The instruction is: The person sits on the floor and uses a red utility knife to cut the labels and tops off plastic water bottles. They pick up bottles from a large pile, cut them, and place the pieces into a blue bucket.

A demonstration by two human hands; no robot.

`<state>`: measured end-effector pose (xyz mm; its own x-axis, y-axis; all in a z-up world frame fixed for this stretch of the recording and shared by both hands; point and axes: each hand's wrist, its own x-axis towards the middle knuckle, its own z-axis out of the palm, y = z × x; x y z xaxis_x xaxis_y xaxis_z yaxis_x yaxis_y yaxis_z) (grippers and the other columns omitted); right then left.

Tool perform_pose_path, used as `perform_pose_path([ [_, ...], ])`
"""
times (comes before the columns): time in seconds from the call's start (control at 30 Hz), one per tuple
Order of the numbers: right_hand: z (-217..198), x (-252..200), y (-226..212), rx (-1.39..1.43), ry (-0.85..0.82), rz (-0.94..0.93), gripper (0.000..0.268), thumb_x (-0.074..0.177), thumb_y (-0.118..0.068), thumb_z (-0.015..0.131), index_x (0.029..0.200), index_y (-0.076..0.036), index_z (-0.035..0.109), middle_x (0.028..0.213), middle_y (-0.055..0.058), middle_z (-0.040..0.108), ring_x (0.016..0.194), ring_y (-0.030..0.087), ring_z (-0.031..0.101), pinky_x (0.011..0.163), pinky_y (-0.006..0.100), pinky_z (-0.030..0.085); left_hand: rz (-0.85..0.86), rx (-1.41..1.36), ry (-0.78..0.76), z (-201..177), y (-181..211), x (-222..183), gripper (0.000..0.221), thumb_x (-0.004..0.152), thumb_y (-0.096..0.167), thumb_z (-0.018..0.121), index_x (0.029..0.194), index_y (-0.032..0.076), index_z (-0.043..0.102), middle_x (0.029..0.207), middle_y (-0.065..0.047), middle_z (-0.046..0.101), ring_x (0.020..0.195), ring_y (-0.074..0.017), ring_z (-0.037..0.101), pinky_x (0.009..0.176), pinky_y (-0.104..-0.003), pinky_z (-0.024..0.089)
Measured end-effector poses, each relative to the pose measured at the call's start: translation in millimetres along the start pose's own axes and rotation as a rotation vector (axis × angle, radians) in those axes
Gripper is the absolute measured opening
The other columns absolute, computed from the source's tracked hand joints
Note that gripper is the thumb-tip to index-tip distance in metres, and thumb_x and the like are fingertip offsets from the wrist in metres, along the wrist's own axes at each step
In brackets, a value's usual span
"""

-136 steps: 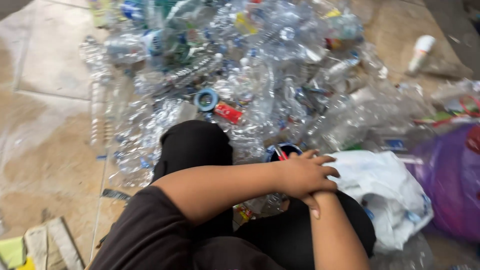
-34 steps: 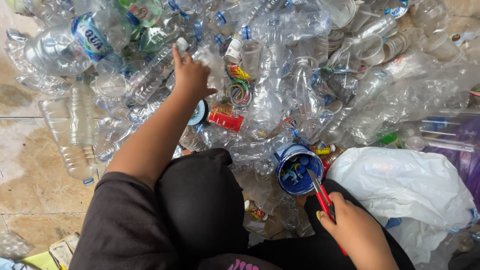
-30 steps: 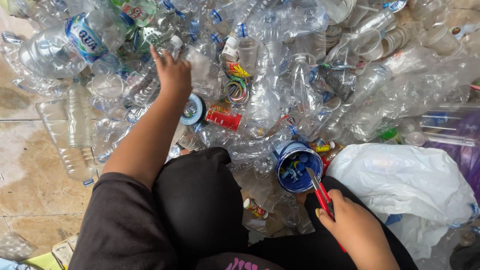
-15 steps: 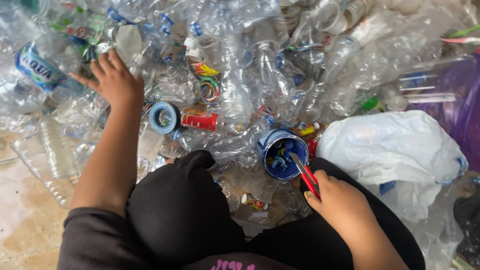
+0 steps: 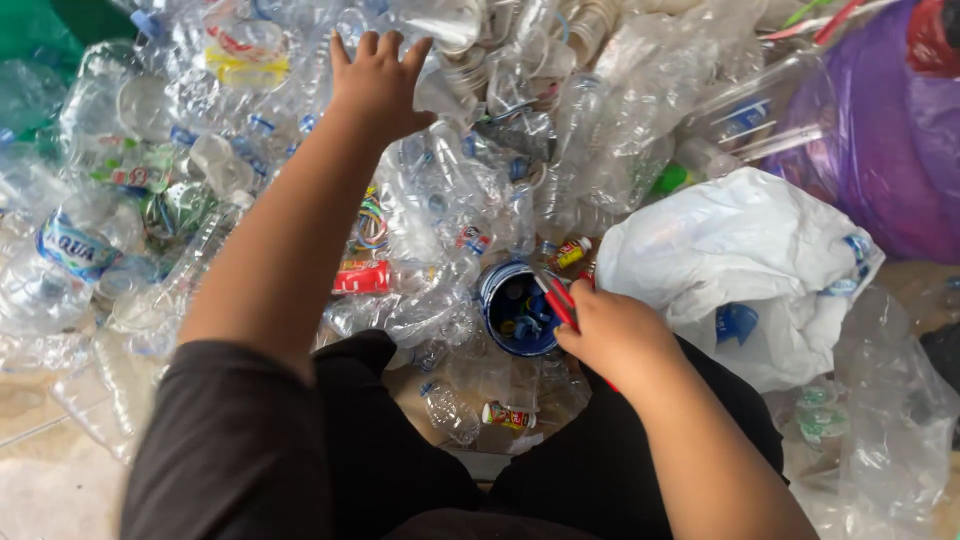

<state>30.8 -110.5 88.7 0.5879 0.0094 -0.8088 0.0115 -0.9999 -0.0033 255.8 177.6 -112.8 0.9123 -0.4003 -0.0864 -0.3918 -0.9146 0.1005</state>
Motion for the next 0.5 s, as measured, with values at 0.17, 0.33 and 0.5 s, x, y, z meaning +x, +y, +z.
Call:
perform_pose_path([
  [0.17,27,4,16,-0.064,0.047,-0.074,0.036,0.085,-0.039,0.066,0.104,-0.01,0.056,0.087,0.011,0.074,0.08,0.035,0.072,0.072,0.047,0.056,-0.135,0.119,-0.413,98,9,11,0.104,0.063,0.065,0.083,0.155,0.039,0.04,0.166,-0.015,0.032,0.148,-0.0557,0.026,0.105,-0.088,0.011],
  [0.33,-4,-13,13,-0.159,-0.119,-0.163,0.037,0.094,-0.039,0.054,0.113,-0.008,0.055,0.092,0.011,0.074,0.086,0.026,0.077,0.071,0.037,0.062,-0.073,0.67,-0.776,321,-112,-62,0.064,0.106,0.052,0.037,0.162,0.023,0.029,0.158,-0.004,0.047,0.148,-0.0357,0.031,0.11,-0.091,-0.012],
  [0.5,28,-22,22,-0.097,0.133,-0.22,0.034,0.084,-0.043,0.067,0.099,-0.014,0.055,0.076,0.006,0.07,0.066,0.03,0.07,0.06,0.043,0.055,0.53,0.613,-1.134,122,-57,-184,0.073,0.076,0.063,0.08,0.141,0.042,0.055,0.159,-0.005,0.039,0.148,-0.034,0.033,0.11,-0.084,0.017],
])
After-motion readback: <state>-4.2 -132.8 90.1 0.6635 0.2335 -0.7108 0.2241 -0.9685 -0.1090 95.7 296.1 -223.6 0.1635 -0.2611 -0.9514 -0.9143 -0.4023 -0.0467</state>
